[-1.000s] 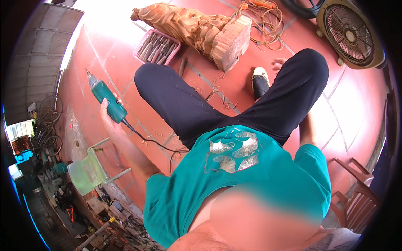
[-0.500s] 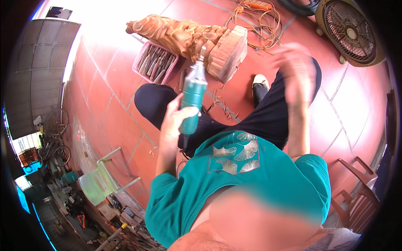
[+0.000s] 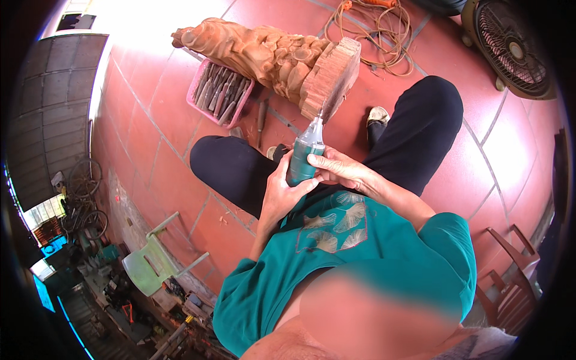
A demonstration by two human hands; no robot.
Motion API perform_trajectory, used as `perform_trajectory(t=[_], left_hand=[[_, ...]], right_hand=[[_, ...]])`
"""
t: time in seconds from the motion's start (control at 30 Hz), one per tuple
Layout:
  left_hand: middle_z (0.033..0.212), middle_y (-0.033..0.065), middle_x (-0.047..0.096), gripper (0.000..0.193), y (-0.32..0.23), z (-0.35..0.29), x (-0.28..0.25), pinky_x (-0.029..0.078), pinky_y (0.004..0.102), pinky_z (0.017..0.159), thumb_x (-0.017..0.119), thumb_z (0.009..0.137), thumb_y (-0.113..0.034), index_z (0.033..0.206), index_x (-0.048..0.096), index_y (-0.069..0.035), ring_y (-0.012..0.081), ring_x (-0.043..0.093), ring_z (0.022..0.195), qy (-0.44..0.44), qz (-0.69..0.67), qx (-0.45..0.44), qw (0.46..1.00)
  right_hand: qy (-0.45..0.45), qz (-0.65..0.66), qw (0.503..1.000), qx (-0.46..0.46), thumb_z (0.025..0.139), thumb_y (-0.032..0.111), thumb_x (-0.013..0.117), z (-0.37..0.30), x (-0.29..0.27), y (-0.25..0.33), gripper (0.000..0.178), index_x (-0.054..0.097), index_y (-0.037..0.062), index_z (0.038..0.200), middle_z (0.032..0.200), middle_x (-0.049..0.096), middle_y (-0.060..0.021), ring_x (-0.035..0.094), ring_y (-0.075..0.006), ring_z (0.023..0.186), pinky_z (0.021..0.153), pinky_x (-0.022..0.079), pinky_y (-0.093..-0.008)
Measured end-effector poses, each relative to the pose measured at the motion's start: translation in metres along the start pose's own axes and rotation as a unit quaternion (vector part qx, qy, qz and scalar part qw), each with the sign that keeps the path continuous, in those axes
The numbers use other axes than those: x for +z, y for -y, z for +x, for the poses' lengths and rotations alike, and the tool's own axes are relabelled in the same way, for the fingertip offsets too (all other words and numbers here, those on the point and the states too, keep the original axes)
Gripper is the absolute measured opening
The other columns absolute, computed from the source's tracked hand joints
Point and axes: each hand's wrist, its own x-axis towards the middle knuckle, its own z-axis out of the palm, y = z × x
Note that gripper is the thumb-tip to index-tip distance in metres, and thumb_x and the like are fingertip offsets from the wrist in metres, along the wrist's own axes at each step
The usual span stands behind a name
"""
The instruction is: The person sits on the floor and carves a wooden sculpture using a chisel and mallet, then switches to a handheld rotary tool to refine details. The person holds the sculpture with one hand while striking or grinding with the other.
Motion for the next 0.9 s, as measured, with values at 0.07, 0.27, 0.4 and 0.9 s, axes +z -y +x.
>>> perform_trajectory(t=[0.07,0.27,0.4,0.9], left_hand=[[0.114,0.0135,0.069,0.072,-0.001,0.002,-0.003,0.053,0.0335,0.092,0.081,0.078,-0.014,0.141,0.049,-0.001,0.0184,0.067,0.105,-0.004,0.015,0.013,1.000],[0.125,0.0134,0.064,0.080,-0.018,0.012,-0.024,0.047,0.0330,0.100,0.082,0.077,-0.016,0.146,0.045,0.001,0.0181,0.061,0.114,0.045,0.026,-0.033,0.998],[0.125,0.0141,0.064,0.079,-0.024,0.026,-0.049,0.048,0.0330,0.100,0.084,0.075,-0.015,0.142,0.047,0.005,0.0180,0.061,0.114,0.094,0.033,-0.027,0.995],[0.129,0.0190,0.063,0.096,-0.055,0.111,-0.115,0.041,0.0379,0.107,0.091,0.064,-0.031,0.141,0.049,0.007,0.0273,0.059,0.123,0.199,-0.015,-0.152,0.968]], right_hand=[[0.003,0.019,1.000,-0.002,0.093,0.042,0.072,0.001,0.005,0.003,0.079,0.033,0.0044,0.150,0.140,0.053,-0.0161,0.058,-0.0285,0.126,0.104,0.052,-0.0442],[0.016,0.065,0.998,0.014,0.092,0.045,0.072,0.010,0.010,0.006,0.080,0.032,0.0114,0.152,0.146,0.047,-0.0104,0.050,-0.0246,0.134,0.108,0.047,-0.0457],[0.030,0.080,0.996,0.034,0.092,0.047,0.072,0.015,0.020,0.015,0.086,0.027,0.0099,0.154,0.148,0.044,-0.0113,0.044,-0.0258,0.138,0.110,0.045,-0.0444],[0.143,-0.029,0.989,0.039,0.096,0.037,0.069,0.055,-0.007,0.073,0.102,-0.005,0.0074,0.160,0.162,0.020,-0.0225,0.024,-0.0313,0.151,0.122,0.024,-0.0446]])
